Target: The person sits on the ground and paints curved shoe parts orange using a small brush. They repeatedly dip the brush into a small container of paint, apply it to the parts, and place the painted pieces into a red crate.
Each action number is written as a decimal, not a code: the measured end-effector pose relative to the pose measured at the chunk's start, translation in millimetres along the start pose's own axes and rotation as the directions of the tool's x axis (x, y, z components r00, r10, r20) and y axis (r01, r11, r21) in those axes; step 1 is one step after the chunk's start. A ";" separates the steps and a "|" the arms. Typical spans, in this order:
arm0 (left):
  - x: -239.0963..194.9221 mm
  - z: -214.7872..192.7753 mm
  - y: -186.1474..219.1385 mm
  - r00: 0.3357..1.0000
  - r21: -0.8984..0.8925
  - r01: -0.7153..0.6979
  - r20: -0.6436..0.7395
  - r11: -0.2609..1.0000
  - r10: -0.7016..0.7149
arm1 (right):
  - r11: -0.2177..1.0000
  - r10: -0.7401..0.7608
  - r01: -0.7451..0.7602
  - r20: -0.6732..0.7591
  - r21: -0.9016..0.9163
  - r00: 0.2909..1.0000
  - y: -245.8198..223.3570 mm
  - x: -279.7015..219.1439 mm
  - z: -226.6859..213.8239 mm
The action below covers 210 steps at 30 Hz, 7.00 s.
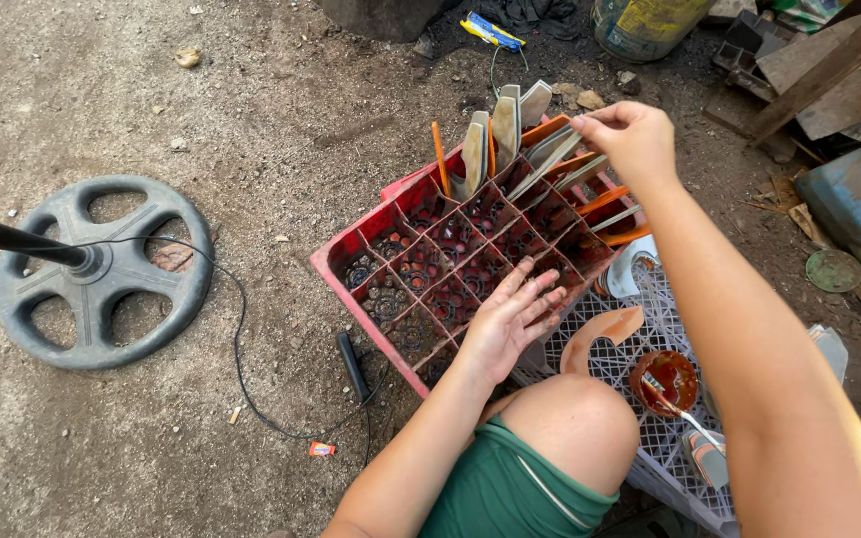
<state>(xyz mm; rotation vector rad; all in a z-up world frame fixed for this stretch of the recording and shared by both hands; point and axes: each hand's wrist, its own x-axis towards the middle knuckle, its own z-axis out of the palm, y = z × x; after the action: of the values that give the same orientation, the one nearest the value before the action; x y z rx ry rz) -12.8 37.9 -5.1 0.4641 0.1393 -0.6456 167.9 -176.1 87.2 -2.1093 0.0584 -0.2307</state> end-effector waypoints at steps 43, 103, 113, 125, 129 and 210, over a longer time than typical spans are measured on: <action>-25.4 -9.5 -4.4 0.999 0.160 0.018 -0.054 0.987 -0.009 | 0.925 -0.140 0.059 -0.195 -0.374 0.971 25.5 2.6 79.8; 120.1 -30.0 -255.4 0.837 0.411 0.545 -0.326 -0.731 0.440 | 0.588 0.327 -0.256 -0.065 -0.767 0.943 184.2 -377.7 -129.3; 121.0 19.7 -197.2 0.929 0.660 0.367 -0.225 -0.655 0.294 | 0.574 0.486 -0.376 -0.067 -0.728 0.871 158.4 -369.0 -127.6; 133.9 45.3 -189.5 0.996 0.908 0.006 -0.042 -0.419 -0.077 | 0.613 0.401 -0.361 -0.116 -0.703 0.909 177.6 -381.0 -123.6; 135.9 38.7 -208.8 0.991 0.932 0.031 -0.077 -0.361 -0.114 | 0.633 0.377 -0.356 -0.128 -0.687 0.917 172.3 -389.6 -116.8; 212.5 -26.4 -238.7 0.953 0.941 0.297 -0.280 0.164 -0.119 | 0.904 0.036 -0.255 -0.535 -0.342 0.844 184.8 -393.1 -76.1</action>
<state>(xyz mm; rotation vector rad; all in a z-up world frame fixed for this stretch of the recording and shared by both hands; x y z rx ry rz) 11.1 -233.5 -174.2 1.8448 -0.1239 -0.9432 -222.6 -284.1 -87.0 -2.3754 0.6437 -0.7480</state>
